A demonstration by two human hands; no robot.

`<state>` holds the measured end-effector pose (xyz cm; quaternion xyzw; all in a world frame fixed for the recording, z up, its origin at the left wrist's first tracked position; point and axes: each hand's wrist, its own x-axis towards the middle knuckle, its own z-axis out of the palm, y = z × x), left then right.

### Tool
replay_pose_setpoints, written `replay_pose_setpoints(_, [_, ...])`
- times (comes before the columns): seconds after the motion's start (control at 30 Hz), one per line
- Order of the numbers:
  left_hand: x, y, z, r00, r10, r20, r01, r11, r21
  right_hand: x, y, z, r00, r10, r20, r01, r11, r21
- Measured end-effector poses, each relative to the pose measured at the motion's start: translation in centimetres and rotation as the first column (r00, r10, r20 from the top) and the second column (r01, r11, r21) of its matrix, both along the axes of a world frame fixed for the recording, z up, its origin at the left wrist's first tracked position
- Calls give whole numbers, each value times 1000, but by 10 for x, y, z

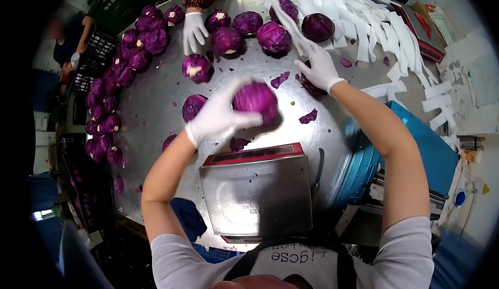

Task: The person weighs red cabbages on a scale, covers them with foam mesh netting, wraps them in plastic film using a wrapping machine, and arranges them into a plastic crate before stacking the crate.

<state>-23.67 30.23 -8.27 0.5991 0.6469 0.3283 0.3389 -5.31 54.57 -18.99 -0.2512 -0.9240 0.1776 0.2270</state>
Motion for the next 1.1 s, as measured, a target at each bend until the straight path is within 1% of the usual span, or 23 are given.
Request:
replay_pose_setpoints(0.03, [16, -18, 17, 992, -119, -29, 119, 993, 8, -5, -1, 2, 998, -22, -63, 18, 998, -63])
replay_pose_setpoints(0.07, [23, -35, 7, 921, -240, -306, 285, 952, 113, -11, -3, 4, 991, -48, -126, 32, 991, -127])
replay_pose_setpoints(0.13, [47, -64, 21, 873, -418, -251, 396, 908, -134, -27, -5, 6, 985, -71, -160, 51, 991, -125])
replay_pose_setpoints(0.17, [56, -75, 15, 848, -455, -273, 451, 889, -78, -35, -6, 4, 982, -81, -171, 59, 990, -129])
replay_pose_setpoints(0.2, [63, -87, 7, 809, -485, -332, 482, 871, -97, -41, -9, 0, 979, -91, -182, 67, 989, -134])
replay_pose_setpoints(0.23, [69, -96, 1, 782, -517, -348, 505, 853, -130, -45, -16, -5, 983, -112, -146, 106, 993, -49])
replay_pose_setpoints(0.27, [72, -101, -2, 755, -547, -362, 526, 835, -162, -50, -17, -20, 978, -116, -175, 100, 990, -96])
replay_pose_setpoints(0.3, [70, -101, 3, 774, -532, -343, 536, 839, -92, -55, -23, -29, 966, -177, -188, 151, 978, -141])
replay_pose_setpoints(0.33, [64, -94, 13, 815, -515, -265, 505, 856, -112, -59, -38, -28, 952, -238, -193, 202, 961, -189])
replay_pose_setpoints(0.37, [53, -79, 24, 851, -493, -181, 474, 870, -136, -60, -53, -29, 934, -311, -174, 227, 897, -380])
replay_pose_setpoints(0.4, [40, -60, 30, 880, -464, -96, 446, 880, -162, -62, -61, -43, 933, -320, -162, 227, 876, -425])
replay_pose_setpoints(0.47, [-4, -18, 29, 939, -118, -322, 162, 981, 111, -61, -87, -50, 945, -306, -120, 181, 790, -586])
replay_pose_setpoints(0.5, [-40, 9, 4, 828, 130, -545, 103, 921, 376, -56, -91, -74, 970, -240, -50, 202, 898, -391])
replay_pose_setpoints(0.53, [-76, 47, -10, 826, 297, -479, -13, 860, 510, -50, -94, -99, 981, -191, 35, 194, 965, -178])
replay_pose_setpoints(0.57, [-111, 76, -40, 731, 532, -428, -201, 767, 609, -44, -99, -102, 990, -111, 81, 113, 993, -15])
replay_pose_setpoints(0.6, [-137, 99, -39, 758, 563, -330, -432, 812, 392, -47, -104, -100, 986, -150, 69, 148, 988, 33])
replay_pose_setpoints(0.67, [-208, 162, -89, 640, 750, -168, -688, 656, 311, -46, -105, -91, 987, -143, 77, 145, 989, -25])
replay_pose_setpoints(0.73, [-224, 200, -96, 497, 867, -13, -864, 497, 80, -47, -103, -95, 987, -138, 84, 140, 990, -26])
replay_pose_setpoints(0.87, [-230, 253, -135, 290, 957, -15, -957, 290, -26, -46, -101, -96, 980, -114, 162, 126, 990, -64])
replay_pose_setpoints(0.93, [-236, 243, -154, 381, 921, -87, -925, 381, -13, -46, -102, -93, 981, -112, 159, 127, 988, -85])
replay_pose_setpoints(1.0, [-253, 236, -172, 358, 921, 155, -934, 355, 46, -45, -102, -100, 987, -111, 119, 119, 991, -65])
replay_pose_setpoints(1.07, [-286, 228, -196, 313, 866, 389, -929, 364, -63, -46, -101, -99, 987, -108, 118, 115, 992, -58])
replay_pose_setpoints(1.1, [-256, 203, -160, 257, 855, 450, -909, 372, -187, -46, -101, -99, 986, -112, 122, 121, 991, -63])
